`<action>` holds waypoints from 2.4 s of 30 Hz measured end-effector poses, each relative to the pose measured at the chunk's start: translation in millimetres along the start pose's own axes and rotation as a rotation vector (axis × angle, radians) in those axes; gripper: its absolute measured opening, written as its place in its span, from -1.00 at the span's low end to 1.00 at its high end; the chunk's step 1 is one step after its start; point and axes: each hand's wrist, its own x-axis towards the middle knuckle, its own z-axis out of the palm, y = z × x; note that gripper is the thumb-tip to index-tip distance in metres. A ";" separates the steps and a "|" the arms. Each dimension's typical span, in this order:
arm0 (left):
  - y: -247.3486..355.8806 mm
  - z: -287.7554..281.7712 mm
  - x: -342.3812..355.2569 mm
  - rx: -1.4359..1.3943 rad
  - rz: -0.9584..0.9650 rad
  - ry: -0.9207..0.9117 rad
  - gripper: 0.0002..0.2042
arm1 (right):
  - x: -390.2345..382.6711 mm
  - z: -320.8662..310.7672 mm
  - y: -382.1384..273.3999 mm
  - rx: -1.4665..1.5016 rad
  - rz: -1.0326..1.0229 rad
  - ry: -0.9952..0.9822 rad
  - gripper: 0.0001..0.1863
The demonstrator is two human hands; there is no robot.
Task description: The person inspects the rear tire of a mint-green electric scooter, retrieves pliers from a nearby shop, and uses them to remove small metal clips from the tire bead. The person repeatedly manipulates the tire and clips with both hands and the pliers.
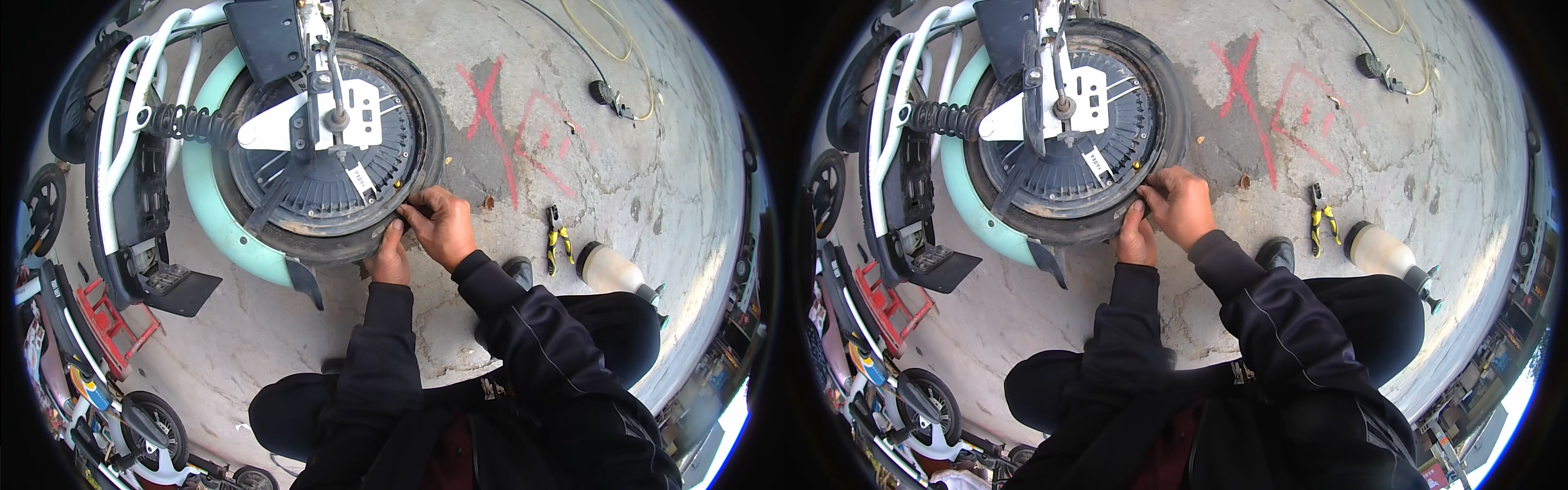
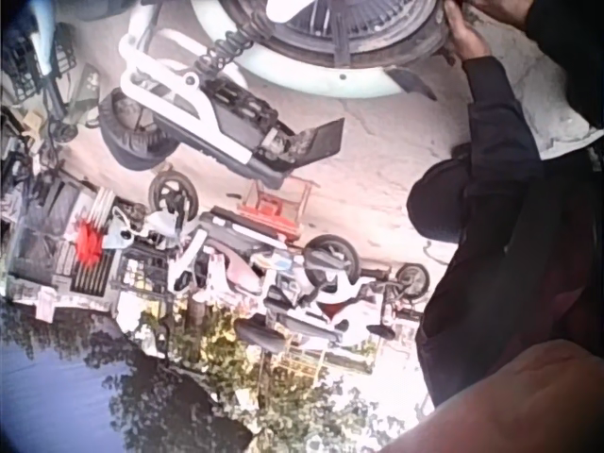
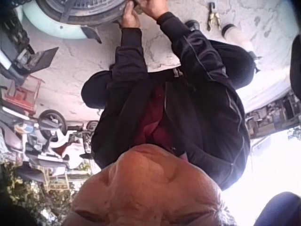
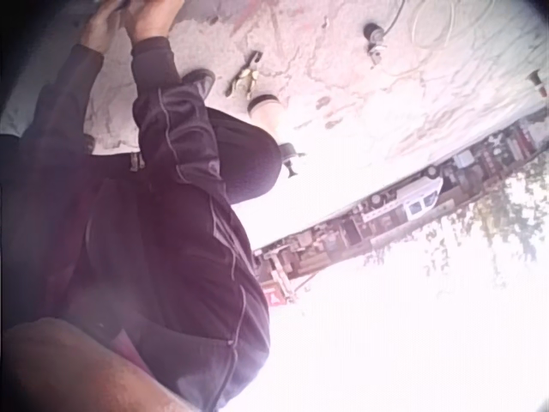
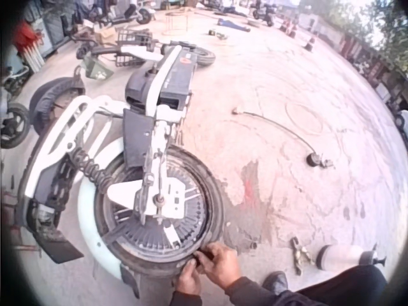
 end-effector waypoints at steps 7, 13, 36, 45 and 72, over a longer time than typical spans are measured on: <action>-0.8 0.8 1.9 -0.017 0.015 -0.001 -0.41 | 8.4 -16.9 6.5 -0.067 -0.269 -0.119 -0.86; -6.5 -14.6 6.1 -0.031 -0.006 -0.032 -0.42 | 10.1 -13.5 -3.9 -0.241 -0.403 -0.267 -0.86; 2.4 -12.0 4.7 0.055 0.091 -0.049 -0.48 | -12.5 25.7 -22.9 -0.037 0.215 0.093 -0.79; 10.6 -3.7 5.2 0.053 -0.020 -0.049 -0.51 | 1.9 15.6 -22.3 -0.085 0.287 0.075 -0.76; 115.4 110.1 43.3 2.054 0.912 -0.721 -0.87 | 19.3 -4.5 -3.9 -0.120 0.163 0.055 -0.78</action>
